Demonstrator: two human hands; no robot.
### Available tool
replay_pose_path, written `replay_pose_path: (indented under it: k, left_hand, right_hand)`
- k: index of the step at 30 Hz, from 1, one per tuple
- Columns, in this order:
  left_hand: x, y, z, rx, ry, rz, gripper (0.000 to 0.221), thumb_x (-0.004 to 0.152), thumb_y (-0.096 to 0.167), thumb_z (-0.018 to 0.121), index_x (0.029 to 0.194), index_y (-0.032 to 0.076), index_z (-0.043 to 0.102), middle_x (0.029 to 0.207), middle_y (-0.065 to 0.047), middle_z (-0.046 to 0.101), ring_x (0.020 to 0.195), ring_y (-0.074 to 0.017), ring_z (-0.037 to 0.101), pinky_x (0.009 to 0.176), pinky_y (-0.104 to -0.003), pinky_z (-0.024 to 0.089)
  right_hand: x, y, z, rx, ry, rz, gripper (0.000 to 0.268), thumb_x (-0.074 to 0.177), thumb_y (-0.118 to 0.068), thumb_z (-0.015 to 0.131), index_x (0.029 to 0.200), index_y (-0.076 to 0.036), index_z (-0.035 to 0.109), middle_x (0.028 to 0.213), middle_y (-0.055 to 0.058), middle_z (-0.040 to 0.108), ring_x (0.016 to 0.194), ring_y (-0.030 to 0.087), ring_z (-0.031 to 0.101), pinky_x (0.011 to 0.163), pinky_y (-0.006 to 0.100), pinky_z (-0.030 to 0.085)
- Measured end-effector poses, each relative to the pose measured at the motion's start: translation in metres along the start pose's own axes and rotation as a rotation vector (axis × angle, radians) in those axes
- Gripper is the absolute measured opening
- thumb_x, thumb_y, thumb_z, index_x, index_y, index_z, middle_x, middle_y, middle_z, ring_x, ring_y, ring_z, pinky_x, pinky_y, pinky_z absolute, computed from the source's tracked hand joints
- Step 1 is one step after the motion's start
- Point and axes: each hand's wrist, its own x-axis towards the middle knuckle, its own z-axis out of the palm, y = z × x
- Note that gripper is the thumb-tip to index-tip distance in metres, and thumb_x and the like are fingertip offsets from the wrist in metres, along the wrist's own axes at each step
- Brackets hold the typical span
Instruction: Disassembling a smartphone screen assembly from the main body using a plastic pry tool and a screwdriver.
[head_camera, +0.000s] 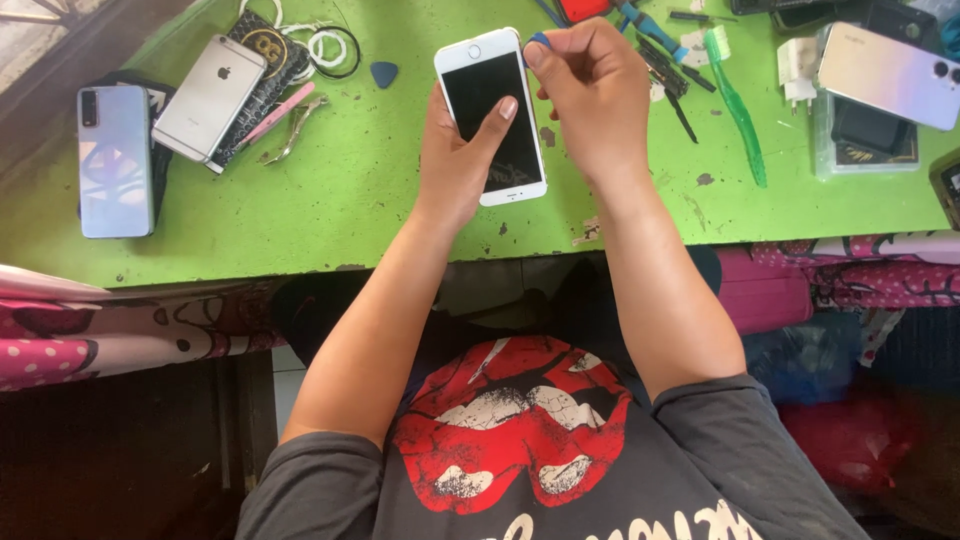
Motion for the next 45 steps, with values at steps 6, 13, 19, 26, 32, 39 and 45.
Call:
replay_pose_path:
  k: [6, 13, 19, 26, 32, 39, 45]
  left_hand:
    - [0.002, -0.004, -0.005, 0.008, -0.001, -0.001, 0.049, 0.091, 0.021, 0.078, 0.131, 0.011, 0.052, 0.118, -0.012, 0.068, 0.108, -0.0271, 0.069, 0.089, -0.045, 0.065]
    - [0.005, -0.009, -0.007, -0.061, 0.002, -0.011, 0.048, 0.091, 0.020, 0.079, 0.130, 0.010, 0.052, 0.119, -0.011, 0.068, 0.108, -0.0255, 0.068, 0.093, -0.042, 0.062]
    - [0.003, -0.004, -0.004, -0.048, -0.003, -0.027, 0.052, 0.090, 0.022, 0.079, 0.133, 0.010, 0.052, 0.121, -0.011, 0.068, 0.112, -0.0273, 0.068, 0.094, -0.046, 0.064]
    - [-0.001, -0.003, -0.004, -0.008, 0.017, -0.010, 0.071, 0.089, 0.018, 0.080, 0.143, 0.015, 0.035, 0.125, -0.014, 0.064, 0.113, -0.0285, 0.068, 0.094, -0.044, 0.065]
    - [-0.008, -0.006, 0.003, 0.320, 0.056, 0.225, 0.096, 0.085, 0.030, 0.090, 0.152, 0.023, 0.021, 0.149, -0.010, 0.042, 0.129, -0.0214, 0.058, 0.099, -0.034, 0.063]
    - [0.002, 0.033, 0.023, 0.920, 0.034, 0.067, 0.110, 0.072, 0.047, 0.091, 0.153, 0.007, 0.027, 0.140, -0.012, 0.039, 0.127, -0.0263, 0.055, 0.095, -0.039, 0.060]
    - [0.016, 0.038, 0.030, 1.139, -0.043, 0.061, 0.101, 0.083, 0.040, 0.084, 0.154, 0.003, 0.022, 0.144, -0.017, 0.042, 0.120, -0.0327, 0.061, 0.084, -0.041, 0.062]
  right_hand:
    - [0.013, -0.001, 0.001, 0.486, -0.066, 0.538, 0.009, 0.095, -0.016, 0.077, 0.093, -0.014, 0.068, 0.080, -0.001, 0.070, 0.062, 0.006, 0.063, 0.054, 0.019, 0.052]
    - [0.014, 0.003, 0.004, 0.651, -0.057, 0.625, 0.013, 0.092, -0.014, 0.079, 0.094, -0.011, 0.067, 0.077, 0.002, 0.068, 0.057, 0.009, 0.058, 0.049, 0.023, 0.045]
    - [0.007, 0.003, 0.004, -0.044, 0.021, -0.081, 0.012, 0.102, -0.022, 0.073, 0.099, -0.012, 0.067, 0.085, -0.003, 0.067, 0.075, 0.007, 0.059, 0.067, 0.023, 0.050]
    - [0.008, 0.001, 0.008, 0.388, -0.046, 0.468, 0.010, 0.096, -0.021, 0.075, 0.094, -0.017, 0.065, 0.083, -0.003, 0.069, 0.066, 0.006, 0.062, 0.058, 0.020, 0.053]
    - [-0.001, 0.019, 0.015, 0.473, 0.079, 0.356, 0.011, 0.093, -0.026, 0.076, 0.095, -0.018, 0.068, 0.083, -0.003, 0.067, 0.074, 0.008, 0.063, 0.056, 0.023, 0.054]
    - [-0.007, 0.022, 0.005, 0.387, 0.163, 0.311, 0.015, 0.094, -0.029, 0.074, 0.096, -0.017, 0.065, 0.084, -0.003, 0.066, 0.072, 0.009, 0.066, 0.047, 0.020, 0.046]
    - [-0.012, 0.013, -0.002, 0.328, 0.169, 0.268, 0.010, 0.096, -0.025, 0.069, 0.094, -0.018, 0.063, 0.086, -0.001, 0.069, 0.074, 0.011, 0.072, 0.050, 0.024, 0.061]
